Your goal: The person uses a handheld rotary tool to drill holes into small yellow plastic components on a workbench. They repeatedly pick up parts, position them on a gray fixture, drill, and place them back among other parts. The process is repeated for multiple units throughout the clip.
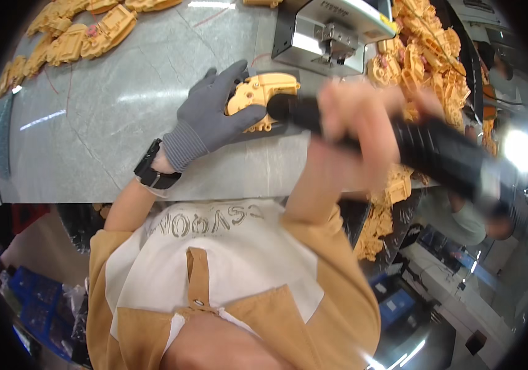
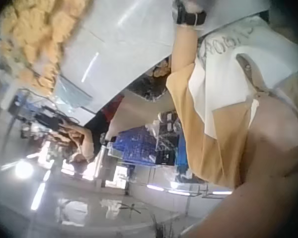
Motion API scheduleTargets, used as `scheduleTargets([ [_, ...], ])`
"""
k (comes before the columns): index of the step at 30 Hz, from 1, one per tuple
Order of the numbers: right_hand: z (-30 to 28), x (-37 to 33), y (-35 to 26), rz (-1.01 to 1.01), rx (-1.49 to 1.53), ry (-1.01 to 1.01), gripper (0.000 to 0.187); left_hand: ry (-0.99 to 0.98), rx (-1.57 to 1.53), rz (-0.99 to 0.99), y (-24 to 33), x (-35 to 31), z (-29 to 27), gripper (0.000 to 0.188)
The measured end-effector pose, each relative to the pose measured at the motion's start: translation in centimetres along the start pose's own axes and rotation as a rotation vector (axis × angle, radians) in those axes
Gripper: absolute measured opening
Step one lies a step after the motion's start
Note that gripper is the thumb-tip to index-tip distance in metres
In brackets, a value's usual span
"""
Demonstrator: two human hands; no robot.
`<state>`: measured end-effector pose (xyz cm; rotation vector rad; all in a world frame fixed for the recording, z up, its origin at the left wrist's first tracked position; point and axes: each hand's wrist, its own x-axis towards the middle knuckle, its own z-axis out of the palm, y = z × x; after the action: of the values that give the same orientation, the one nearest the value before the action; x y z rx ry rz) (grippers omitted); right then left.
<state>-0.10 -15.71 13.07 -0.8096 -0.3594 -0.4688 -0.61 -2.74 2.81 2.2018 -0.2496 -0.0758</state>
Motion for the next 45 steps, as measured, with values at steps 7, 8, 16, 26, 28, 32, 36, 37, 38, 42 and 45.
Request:
scheduleTargets([
  [7,6.0,-6.2,-4.1,0.29,0.545,-0.54,0.024,0.344,-0.254,0.126,-0.2,-2.1,2.0,0.068],
  [8,6.2,-6.9,-4.1,0.296,0.568,-0.555,0.024,0.402,-0.234,0.231,0.3,-2.4,2.1,0.067],
  [16,6.9,-9.4,-3.0,0.297,0.663,-0.58,0.022,0.356,-0.851,-0.26,1.5,-3.5,2.5,0.062],
  [26,5.2,-8.9,-2.6,0.362,0.764,-0.531,0.02,0.434,-0.814,-0.171,3.4,-5.5,0.5,0.057],
  [28,5.1,-8.3,-2.4,0.36,0.757,-0.531,0.019,0.415,-0.791,-0.096,3.7,-5.7,-0.2,0.06],
  [32,5.3,-8.4,-2.3,0.389,0.789,-0.535,0.019,0.439,-0.405,0.31,2.5,-6.2,0.1,0.063],
  [36,6.1,-8.3,-2.2,0.427,0.783,-0.539,0.018,0.494,-0.44,0.335,2.0,-5.2,0.5,0.056],
  [37,6.0,-8.2,-2.2,0.444,0.796,-0.54,0.018,0.505,-0.438,0.356,1.7,-5.2,0.2,0.056],
  [38,6.0,-8.0,-2.1,0.458,0.812,-0.544,0.018,0.52,-0.435,0.377,1.5,-5.3,0.0,0.056],
  [42,5.9,-5.8,-2.1,0.468,0.798,-0.52,0.017,0.533,-0.376,0.311,0.4,-6.9,-1.7,0.056],
  [45,6.3,-4.1,-2.4,0.249,0.733,-0.459,0.025,0.709,-0.405,0.024,0.6,-12.8,-5.9,0.049],
])
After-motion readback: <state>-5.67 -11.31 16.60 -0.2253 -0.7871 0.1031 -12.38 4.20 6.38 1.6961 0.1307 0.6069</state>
